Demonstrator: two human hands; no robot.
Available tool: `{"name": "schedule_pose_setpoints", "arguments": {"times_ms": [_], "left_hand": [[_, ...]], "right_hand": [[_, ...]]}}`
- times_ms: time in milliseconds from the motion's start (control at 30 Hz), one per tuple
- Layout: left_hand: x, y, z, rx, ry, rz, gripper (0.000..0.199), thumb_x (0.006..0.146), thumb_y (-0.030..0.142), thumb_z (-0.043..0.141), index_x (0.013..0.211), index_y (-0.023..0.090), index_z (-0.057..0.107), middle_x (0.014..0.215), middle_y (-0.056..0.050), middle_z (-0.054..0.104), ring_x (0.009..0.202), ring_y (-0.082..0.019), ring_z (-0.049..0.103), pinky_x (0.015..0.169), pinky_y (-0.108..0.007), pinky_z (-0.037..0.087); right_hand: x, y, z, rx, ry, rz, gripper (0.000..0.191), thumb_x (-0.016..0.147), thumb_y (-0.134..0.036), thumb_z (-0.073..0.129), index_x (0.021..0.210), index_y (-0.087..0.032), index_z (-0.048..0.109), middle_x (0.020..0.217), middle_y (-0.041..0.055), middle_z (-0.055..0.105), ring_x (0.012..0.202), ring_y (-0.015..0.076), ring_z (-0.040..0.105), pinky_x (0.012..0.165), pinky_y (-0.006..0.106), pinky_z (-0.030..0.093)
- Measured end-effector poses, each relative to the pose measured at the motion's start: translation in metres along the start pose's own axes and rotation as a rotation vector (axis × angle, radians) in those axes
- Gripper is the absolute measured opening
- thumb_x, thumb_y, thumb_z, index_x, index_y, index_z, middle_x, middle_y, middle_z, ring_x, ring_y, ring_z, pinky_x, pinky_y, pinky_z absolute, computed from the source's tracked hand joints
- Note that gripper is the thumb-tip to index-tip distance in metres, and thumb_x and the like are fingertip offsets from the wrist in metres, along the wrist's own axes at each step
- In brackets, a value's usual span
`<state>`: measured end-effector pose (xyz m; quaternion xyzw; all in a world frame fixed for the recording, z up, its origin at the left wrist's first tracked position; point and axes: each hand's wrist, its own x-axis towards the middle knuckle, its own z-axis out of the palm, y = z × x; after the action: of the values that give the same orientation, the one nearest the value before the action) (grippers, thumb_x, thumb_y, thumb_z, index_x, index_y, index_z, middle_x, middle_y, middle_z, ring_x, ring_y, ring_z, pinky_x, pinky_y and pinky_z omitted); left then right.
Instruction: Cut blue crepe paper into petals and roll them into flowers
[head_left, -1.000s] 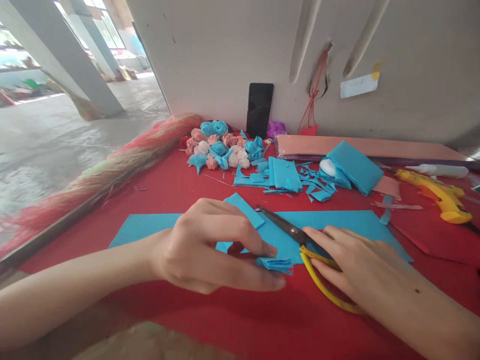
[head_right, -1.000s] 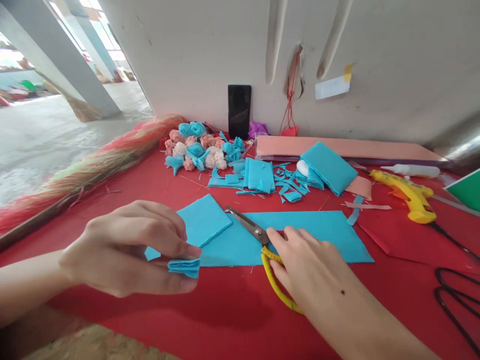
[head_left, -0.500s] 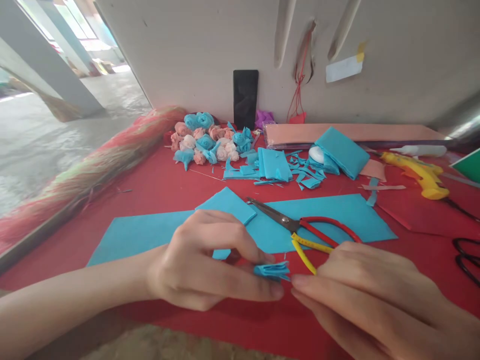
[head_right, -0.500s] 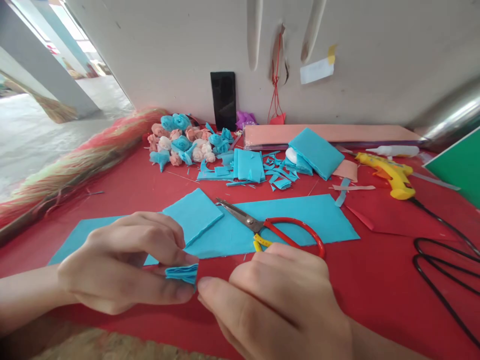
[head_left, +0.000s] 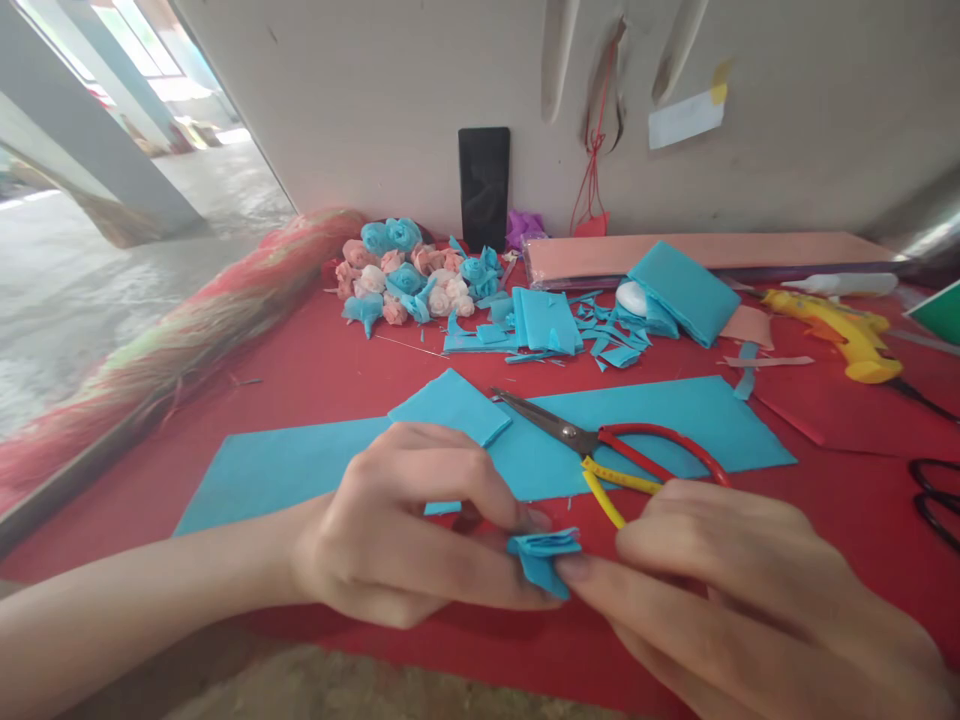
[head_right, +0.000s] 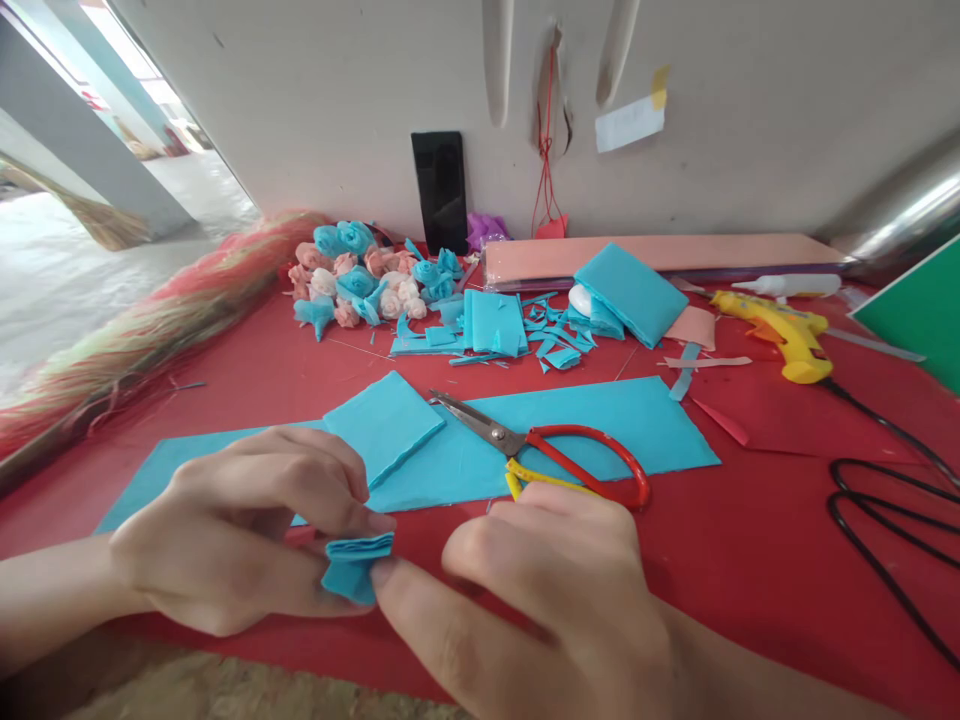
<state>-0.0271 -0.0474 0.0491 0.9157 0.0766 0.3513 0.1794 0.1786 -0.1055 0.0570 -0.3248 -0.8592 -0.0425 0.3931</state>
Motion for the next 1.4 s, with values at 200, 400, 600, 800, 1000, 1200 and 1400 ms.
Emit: {"name": "schedule_pose_setpoints", "arguments": {"times_ms": [200,400,600,800,1000,1200,1400], "left_hand": [[0.002,0.0,-0.001,-0.073,-0.003,0.015,0.025,0.082,0.006,0.048,0.067,0.017,0.066,0.066,-0.003,0.059,0.056,-0.01,0.058,0.055,-0.025,0.052],[0.007,-0.002,0.003,-0.141,0.08,0.062,0.023,0.084,0.009,0.045,0.071,0.015,0.063,0.064,-0.004,0.058,0.055,-0.011,0.059,0.052,-0.024,0.052],[0.012,-0.003,0.005,-0.162,0.133,0.091,0.019,0.083,0.004,0.044,0.076,0.012,0.06,0.061,-0.004,0.059,0.052,-0.01,0.057,0.049,-0.023,0.051],[0.014,-0.006,0.003,-0.177,0.109,0.094,0.019,0.084,0.009,0.047,0.072,0.01,0.062,0.06,-0.007,0.059,0.054,-0.012,0.058,0.05,-0.023,0.051],[0.012,-0.007,0.002,-0.193,0.1,0.088,0.023,0.085,0.011,0.047,0.068,0.01,0.063,0.061,-0.007,0.057,0.052,-0.011,0.055,0.049,-0.024,0.05],[0.01,-0.008,0.004,-0.205,0.1,0.084,0.024,0.085,0.011,0.046,0.068,0.011,0.063,0.062,-0.006,0.057,0.051,-0.01,0.053,0.049,-0.024,0.05],[0.005,-0.007,0.007,-0.22,0.106,0.087,0.022,0.083,0.008,0.046,0.071,0.011,0.064,0.063,-0.005,0.057,0.052,-0.01,0.053,0.049,-0.023,0.05]], "right_hand": [[0.004,0.002,0.001,-0.04,-0.007,-0.04,0.033,0.091,-0.018,0.042,0.073,-0.022,0.069,0.05,-0.0063,0.058,0.044,0.0015,0.051,0.042,0.018,0.036],[0.007,0.0,0.002,-0.106,-0.001,-0.047,0.04,0.092,-0.019,0.039,0.066,-0.024,0.069,0.042,-0.0079,0.051,0.037,0.0009,0.042,0.037,0.018,0.03],[0.0,0.0,0.007,-0.054,0.01,0.02,0.033,0.09,-0.017,0.045,0.068,-0.025,0.068,0.045,-0.0078,0.05,0.039,0.0013,0.041,0.038,0.02,0.029],[-0.007,0.005,0.002,0.034,-0.023,0.007,0.023,0.087,-0.013,0.047,0.082,-0.022,0.067,0.05,-0.0068,0.055,0.044,0.0029,0.046,0.041,0.02,0.033],[-0.014,0.001,0.005,0.135,0.041,0.136,0.019,0.082,-0.012,0.055,0.099,-0.019,0.062,0.065,-0.0038,0.063,0.059,0.0072,0.057,0.056,0.024,0.043],[-0.008,0.001,0.009,0.091,0.085,0.092,0.013,0.086,-0.017,0.05,0.084,-0.018,0.063,0.058,-0.0042,0.062,0.05,0.0063,0.057,0.049,0.024,0.042],[-0.008,0.002,0.008,0.204,0.029,0.174,0.007,0.082,-0.015,0.056,0.084,-0.017,0.062,0.063,-0.0041,0.064,0.054,0.0059,0.059,0.052,0.02,0.045]]}}
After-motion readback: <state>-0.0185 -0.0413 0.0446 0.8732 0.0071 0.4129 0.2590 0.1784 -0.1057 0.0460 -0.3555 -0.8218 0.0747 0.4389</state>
